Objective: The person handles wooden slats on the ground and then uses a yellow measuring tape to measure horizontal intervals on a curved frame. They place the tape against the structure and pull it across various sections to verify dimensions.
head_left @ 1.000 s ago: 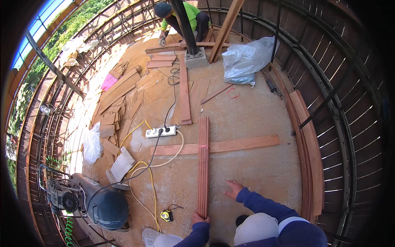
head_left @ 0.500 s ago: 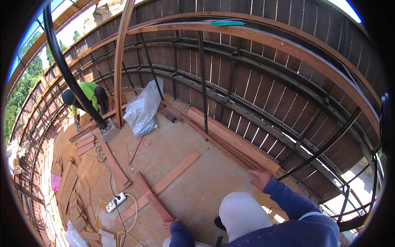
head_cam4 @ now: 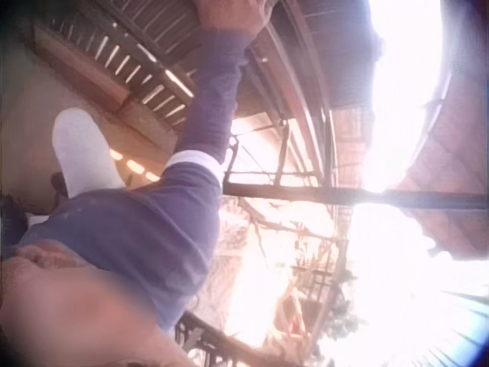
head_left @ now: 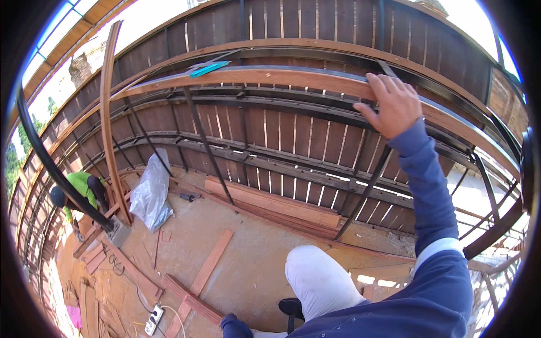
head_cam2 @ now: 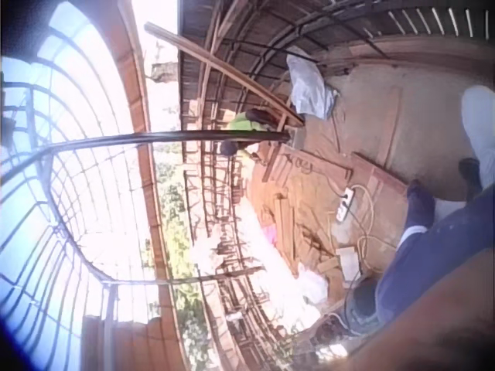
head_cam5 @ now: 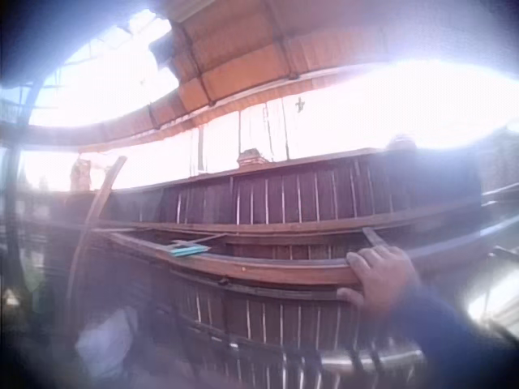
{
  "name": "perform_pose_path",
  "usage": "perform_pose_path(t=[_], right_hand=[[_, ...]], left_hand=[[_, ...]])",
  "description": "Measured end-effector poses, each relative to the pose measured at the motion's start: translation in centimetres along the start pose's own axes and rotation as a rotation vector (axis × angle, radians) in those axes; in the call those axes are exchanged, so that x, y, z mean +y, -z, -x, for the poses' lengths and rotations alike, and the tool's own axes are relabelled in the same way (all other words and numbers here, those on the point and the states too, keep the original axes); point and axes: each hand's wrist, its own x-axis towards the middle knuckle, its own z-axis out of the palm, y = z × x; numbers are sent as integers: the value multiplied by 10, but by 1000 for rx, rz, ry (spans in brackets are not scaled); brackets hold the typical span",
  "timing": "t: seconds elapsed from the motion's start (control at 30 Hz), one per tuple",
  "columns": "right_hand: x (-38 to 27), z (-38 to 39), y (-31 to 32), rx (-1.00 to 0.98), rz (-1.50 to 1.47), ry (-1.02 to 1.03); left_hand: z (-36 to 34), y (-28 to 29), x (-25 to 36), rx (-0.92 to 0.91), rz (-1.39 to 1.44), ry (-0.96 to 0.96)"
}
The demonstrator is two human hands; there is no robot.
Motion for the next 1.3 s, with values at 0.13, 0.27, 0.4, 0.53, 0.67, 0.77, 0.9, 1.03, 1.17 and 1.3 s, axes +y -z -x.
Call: perform_pose_path(t=[0.13, 0.27, 0.4, 0.53, 0.67, 0.77, 0.9, 1.03, 1.17, 1.3], right_hand=[[-17, -4, -28, 86, 7, -139], [-8, 5, -30, 131, 25, -222], [-7, 5, -27, 177, -9, -234], [-15, 1, -31, 176, -36, -261], [-6, 9, -32, 154, -18, -267], [-12, 9, -35, 150, -17, -268], [-16, 1, -22, 142, -11, -238], [-18, 3, -21, 114, 40, -236], [-24, 1, -16, 49, 107, -260], [-27, 1, -23, -8, 176, -257]], left_hand=[[-1, 15, -12, 71, 45, -177], [6, 7, -7, -283, 77, -524], [0, -17, -17, -617, 281, -621], [-2, -29, -30, -767, 464, -578], [3, -24, -26, -803, 371, -538], [-3, -12, -23, -842, 232, -485], [4, -15, -30, -727, 341, -567], [18, 4, -31, -697, 234, -570], [25, 19, -27, -615, 91, -633], [29, 27, -34, -586, 53, -654]])
